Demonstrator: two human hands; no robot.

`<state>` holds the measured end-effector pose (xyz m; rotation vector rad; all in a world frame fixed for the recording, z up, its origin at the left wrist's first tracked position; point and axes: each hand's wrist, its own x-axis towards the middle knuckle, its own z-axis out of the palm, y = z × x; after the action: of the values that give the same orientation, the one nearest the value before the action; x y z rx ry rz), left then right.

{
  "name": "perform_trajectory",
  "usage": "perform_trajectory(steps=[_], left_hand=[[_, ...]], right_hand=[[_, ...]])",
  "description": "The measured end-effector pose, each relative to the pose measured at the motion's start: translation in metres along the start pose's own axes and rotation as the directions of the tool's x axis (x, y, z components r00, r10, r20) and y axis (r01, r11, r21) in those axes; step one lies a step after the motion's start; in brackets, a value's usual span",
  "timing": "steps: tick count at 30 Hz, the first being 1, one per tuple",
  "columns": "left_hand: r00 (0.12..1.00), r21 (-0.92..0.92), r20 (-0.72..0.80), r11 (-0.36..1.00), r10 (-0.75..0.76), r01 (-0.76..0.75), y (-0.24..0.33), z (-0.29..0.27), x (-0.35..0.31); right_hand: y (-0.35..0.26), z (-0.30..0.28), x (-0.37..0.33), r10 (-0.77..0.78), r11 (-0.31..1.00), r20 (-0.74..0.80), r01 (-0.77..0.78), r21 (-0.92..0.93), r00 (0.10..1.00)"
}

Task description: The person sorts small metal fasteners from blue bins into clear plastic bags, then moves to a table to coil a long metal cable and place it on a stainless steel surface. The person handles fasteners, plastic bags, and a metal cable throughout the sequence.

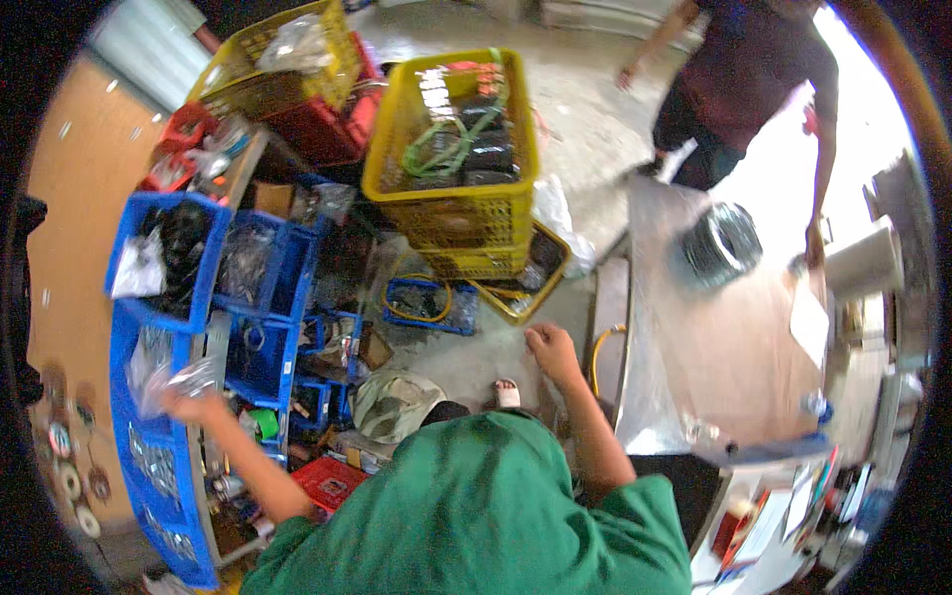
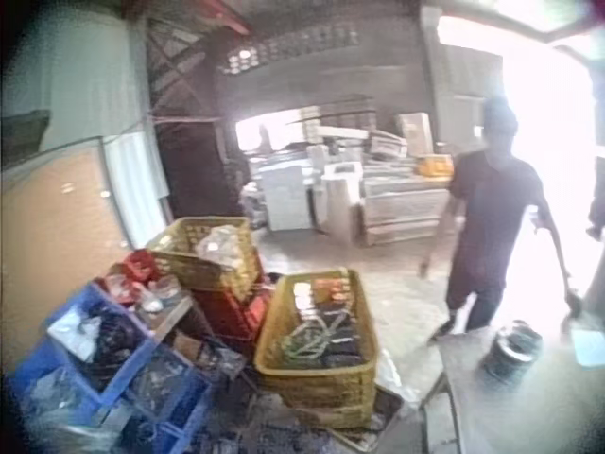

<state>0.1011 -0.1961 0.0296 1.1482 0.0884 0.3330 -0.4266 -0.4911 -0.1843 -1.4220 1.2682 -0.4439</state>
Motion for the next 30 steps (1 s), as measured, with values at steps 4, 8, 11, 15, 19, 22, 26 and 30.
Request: perform_trajectory(steps=[4,8,11,15,19,22,26,30], left_hand=[[0.671,-0.151,0.632,0.787,-0.388,0.598,-0.084,-0.003,-0.143],[0.415,0.088,0.449,0.501,-0.791,0.861,-0.140,0.010,-0.254],[0.328,0.103,0.415,0.402,-0.848,0.910,-0.156,0.013,-0.265],[0.281,0.183,0.600,0.470,-0.749,0.863,-0.216,0.021,-0.212],[0.452,0.223,0.497,0.613,-0.740,0.758,-0.253,0.032,-0.139],[0.479,0.322,0.553,0.705,-0.682,0.632,-0.268,0.024,-0.083],[0.359,0.286,0.303,0.444,-0.883,0.849,-0.364,-0.085,-0.032],[0.257,0.200,0.153,0.285,-0.954,0.938,-0.376,-0.103,-0.006]], right_hand=[[-0.013,0.054,-0.012,0.082,0.934,0.223,-0.153,0.322,0.971],[-0.025,0.100,-0.011,-0.003,0.974,0.402,-0.088,0.207,0.915],[-0.074,0.111,-0.002,0.050,0.984,0.471,-0.124,0.129,0.881],[-0.166,0.115,0.059,-0.096,0.995,0.498,0.075,0.063,0.862],[-0.309,0.142,0.156,-0.384,0.902,0.431,0.432,-0.014,0.816],[-0.426,0.181,0.238,-0.543,0.755,0.424,0.642,-0.132,0.725],[-0.570,0.262,0.345,-0.753,0.569,0.358,0.820,-0.066,0.552],[-0.680,0.320,0.449,-0.793,0.569,0.242,0.822,-0.031,0.559]])
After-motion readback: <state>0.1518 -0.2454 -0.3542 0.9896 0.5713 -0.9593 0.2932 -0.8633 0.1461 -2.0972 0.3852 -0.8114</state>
